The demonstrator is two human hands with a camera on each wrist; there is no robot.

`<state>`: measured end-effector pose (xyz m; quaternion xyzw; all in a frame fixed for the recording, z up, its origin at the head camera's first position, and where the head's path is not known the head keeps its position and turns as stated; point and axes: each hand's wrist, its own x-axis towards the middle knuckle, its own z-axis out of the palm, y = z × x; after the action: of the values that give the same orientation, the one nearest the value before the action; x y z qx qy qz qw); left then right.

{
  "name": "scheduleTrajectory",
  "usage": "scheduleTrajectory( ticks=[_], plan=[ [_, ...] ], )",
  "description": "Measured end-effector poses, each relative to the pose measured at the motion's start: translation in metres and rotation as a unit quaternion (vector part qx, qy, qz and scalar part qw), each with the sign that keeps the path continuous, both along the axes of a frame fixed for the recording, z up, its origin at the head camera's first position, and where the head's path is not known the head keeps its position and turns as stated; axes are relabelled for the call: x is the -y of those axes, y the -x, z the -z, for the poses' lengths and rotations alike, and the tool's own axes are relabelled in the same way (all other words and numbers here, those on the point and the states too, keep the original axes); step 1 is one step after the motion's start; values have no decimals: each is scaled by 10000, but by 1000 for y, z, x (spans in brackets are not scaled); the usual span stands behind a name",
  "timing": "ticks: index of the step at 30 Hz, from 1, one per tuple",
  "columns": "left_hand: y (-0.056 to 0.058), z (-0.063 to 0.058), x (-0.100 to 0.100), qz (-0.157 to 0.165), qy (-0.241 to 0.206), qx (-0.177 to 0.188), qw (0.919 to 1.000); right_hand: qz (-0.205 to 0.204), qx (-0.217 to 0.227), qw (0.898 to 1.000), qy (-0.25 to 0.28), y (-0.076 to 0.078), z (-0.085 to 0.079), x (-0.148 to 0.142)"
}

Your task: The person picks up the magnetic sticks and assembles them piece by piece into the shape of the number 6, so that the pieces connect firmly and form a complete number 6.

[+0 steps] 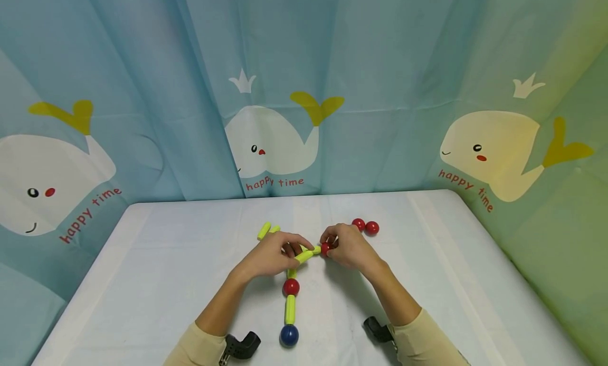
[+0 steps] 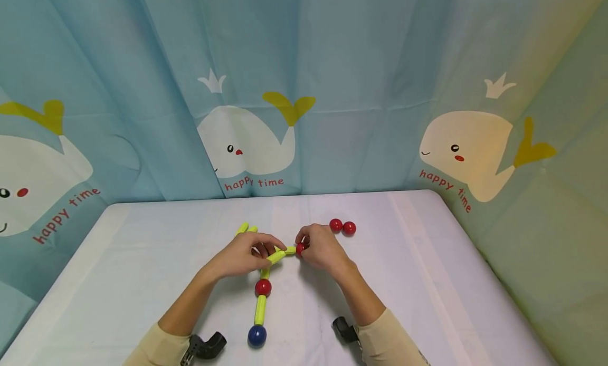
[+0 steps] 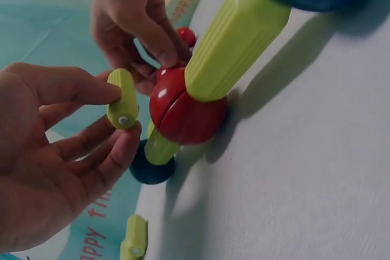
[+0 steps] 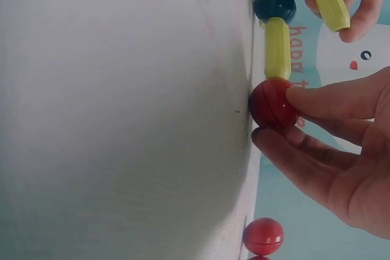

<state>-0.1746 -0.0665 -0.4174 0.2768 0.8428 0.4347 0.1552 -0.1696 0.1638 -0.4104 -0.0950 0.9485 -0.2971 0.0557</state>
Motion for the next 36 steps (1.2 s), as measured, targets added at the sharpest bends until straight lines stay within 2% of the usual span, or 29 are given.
scheduleTrajectory(
  ticks=[8, 16, 20, 25, 36],
  plan=[
    [-3, 5, -9, 684, 61, -89, 9976, -66, 2, 10000, 61, 1, 0, -1],
    [-9, 5, -18, 1037, 190, 53, 9944, -28, 20, 10000, 55, 1, 0, -1],
    [-12, 5, -21, 1171, 286, 99, 9927, -24, 11, 10000, 62, 0, 0, -1],
    [-13, 6, -24, 1311, 586, -146, 9895, -11, 20, 10000, 39, 0, -1, -1],
    [-16, 5, -26, 1277, 841, -64, 9882, 16, 80, 10000, 16, 0, -1, 0]
  ],
)
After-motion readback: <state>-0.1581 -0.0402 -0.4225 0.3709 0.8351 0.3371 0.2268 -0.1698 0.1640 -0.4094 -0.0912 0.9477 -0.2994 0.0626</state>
